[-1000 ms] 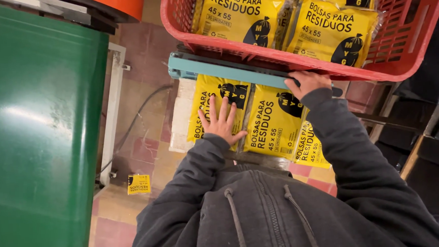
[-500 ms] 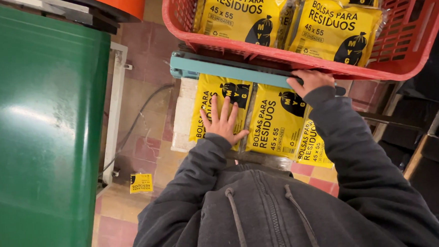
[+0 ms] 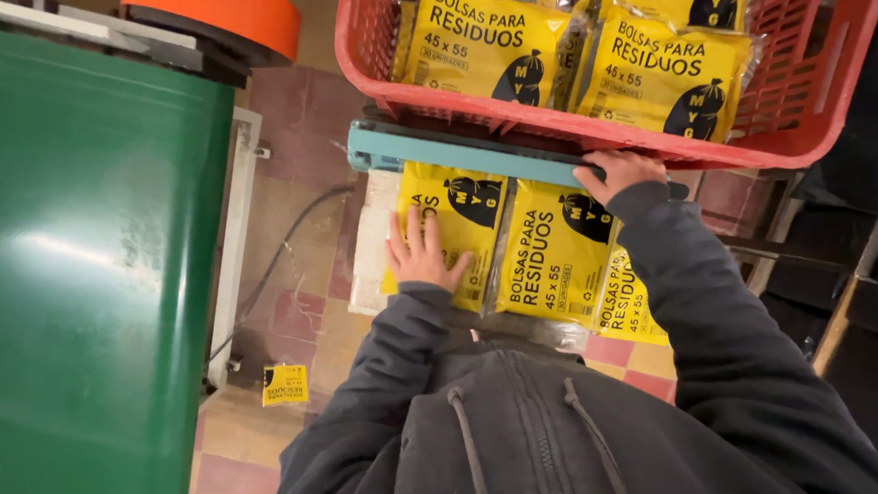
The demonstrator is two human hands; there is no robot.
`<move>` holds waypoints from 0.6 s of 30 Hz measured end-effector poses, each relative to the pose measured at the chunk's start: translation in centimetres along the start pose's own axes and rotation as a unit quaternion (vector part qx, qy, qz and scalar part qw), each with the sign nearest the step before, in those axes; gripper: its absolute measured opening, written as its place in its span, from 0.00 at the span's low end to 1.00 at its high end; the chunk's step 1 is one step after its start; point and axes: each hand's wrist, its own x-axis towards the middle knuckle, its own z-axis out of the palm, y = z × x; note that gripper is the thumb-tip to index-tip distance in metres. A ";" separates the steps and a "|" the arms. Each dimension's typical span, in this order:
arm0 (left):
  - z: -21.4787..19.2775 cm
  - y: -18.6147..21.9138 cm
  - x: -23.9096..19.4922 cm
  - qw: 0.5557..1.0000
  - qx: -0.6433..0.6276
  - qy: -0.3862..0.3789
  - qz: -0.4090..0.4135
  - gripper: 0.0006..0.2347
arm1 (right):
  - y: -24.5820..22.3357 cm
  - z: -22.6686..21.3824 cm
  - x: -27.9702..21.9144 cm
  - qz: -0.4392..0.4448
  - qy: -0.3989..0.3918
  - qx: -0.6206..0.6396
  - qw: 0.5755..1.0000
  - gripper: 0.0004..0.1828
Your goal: Folding black plastic garbage bags and inserting them into yellow printed retail packaging sleeves.
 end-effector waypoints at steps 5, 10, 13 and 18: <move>-1.0 -0.8 0.7 0.996 -0.039 0.032 -0.073 0.45 | 0.1 0.3 0.2 0.002 0.002 0.006 1.000 0.22; -2.5 -1.2 1.8 0.995 -0.008 0.007 -0.099 0.50 | 0.1 0.6 -0.3 -0.025 0.042 0.013 0.999 0.21; -3.4 -1.2 2.9 0.990 -0.045 -0.018 -0.135 0.50 | -0.6 -1.7 -0.4 -0.034 0.045 0.060 0.997 0.17; -2.1 -2.7 5.3 0.975 -0.096 -0.053 -0.192 0.43 | -5.1 -8.6 -6.1 -0.106 0.182 0.313 0.926 0.11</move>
